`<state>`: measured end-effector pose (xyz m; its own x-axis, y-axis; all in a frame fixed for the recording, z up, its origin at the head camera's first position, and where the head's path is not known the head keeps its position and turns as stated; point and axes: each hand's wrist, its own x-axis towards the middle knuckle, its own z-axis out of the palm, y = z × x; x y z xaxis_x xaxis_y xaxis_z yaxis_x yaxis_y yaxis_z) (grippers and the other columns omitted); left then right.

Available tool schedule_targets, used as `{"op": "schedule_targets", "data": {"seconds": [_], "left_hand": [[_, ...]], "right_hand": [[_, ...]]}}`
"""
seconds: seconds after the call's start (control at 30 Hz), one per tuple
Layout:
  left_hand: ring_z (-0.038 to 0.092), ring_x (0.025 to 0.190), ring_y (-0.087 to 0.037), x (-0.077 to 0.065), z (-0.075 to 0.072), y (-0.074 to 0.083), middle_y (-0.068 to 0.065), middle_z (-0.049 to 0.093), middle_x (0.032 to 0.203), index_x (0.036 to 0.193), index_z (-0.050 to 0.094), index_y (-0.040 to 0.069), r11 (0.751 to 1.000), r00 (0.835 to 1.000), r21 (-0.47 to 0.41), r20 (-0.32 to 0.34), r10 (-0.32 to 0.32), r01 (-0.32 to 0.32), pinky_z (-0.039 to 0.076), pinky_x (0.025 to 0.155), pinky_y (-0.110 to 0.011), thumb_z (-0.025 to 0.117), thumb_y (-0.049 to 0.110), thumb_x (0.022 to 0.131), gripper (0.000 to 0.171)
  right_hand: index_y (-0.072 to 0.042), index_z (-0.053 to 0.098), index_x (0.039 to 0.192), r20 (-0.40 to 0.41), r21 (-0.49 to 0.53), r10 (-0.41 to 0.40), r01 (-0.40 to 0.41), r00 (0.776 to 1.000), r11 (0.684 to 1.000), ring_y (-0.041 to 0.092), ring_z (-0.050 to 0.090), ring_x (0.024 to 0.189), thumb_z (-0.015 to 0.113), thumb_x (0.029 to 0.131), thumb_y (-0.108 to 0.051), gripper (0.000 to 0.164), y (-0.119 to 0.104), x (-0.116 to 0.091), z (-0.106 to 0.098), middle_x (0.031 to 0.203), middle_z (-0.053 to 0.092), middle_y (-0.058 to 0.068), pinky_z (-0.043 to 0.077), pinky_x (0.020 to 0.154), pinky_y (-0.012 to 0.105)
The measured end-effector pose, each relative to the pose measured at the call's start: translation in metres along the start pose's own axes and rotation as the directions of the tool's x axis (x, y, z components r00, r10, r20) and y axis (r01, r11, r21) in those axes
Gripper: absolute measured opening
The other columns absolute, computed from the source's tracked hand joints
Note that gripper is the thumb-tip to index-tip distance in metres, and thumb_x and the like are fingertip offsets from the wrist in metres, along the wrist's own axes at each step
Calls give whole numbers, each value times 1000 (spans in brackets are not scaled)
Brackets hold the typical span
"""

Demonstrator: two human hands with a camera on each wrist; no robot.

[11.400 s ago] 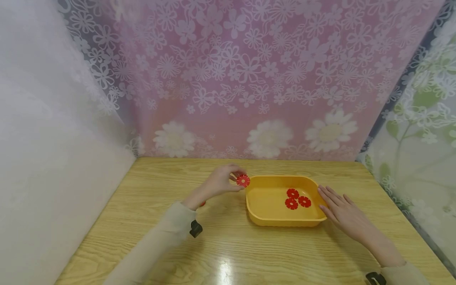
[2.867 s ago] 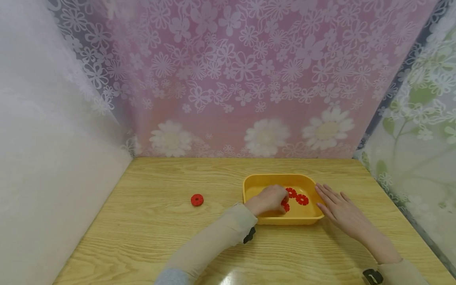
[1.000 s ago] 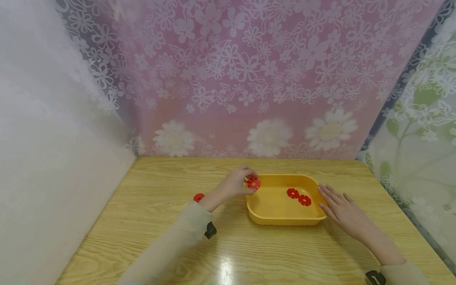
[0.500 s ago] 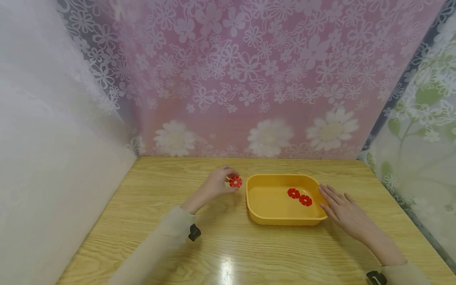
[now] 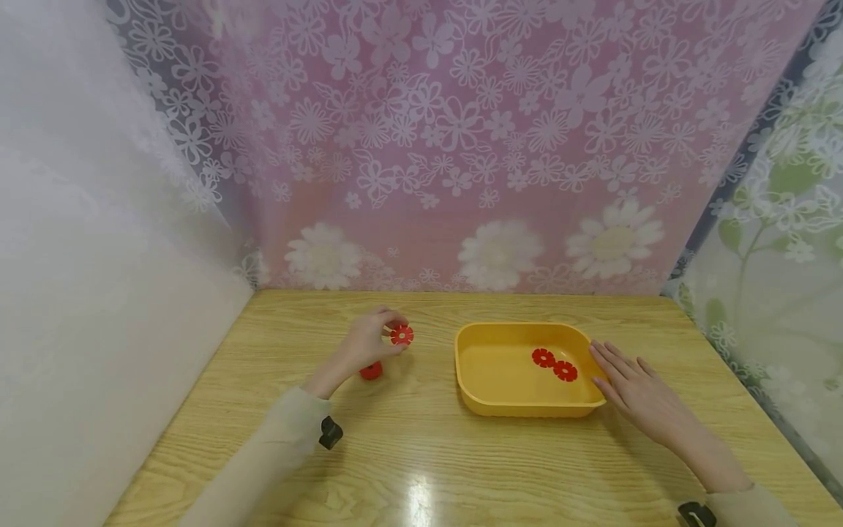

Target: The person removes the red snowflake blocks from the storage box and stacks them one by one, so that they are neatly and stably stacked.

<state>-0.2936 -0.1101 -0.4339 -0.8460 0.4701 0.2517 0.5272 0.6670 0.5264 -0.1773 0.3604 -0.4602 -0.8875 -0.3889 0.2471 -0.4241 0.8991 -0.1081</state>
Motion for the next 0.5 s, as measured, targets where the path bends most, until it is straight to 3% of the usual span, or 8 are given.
{"op": "schedule_targets", "data": {"seconds": [0.5], "left_hand": [[66,101,-27,-23,-19,-27,-9,63,109,115,70,3,998,998,16,-10,-68,68,60,86,-39,85,11,82,37]], "right_hand": [[-2,35,157,-3,-18,-2,2,1000,1000,34,31,149,56,105,-27,61,-1,1,-1,158,39,20,19,120,62]]}}
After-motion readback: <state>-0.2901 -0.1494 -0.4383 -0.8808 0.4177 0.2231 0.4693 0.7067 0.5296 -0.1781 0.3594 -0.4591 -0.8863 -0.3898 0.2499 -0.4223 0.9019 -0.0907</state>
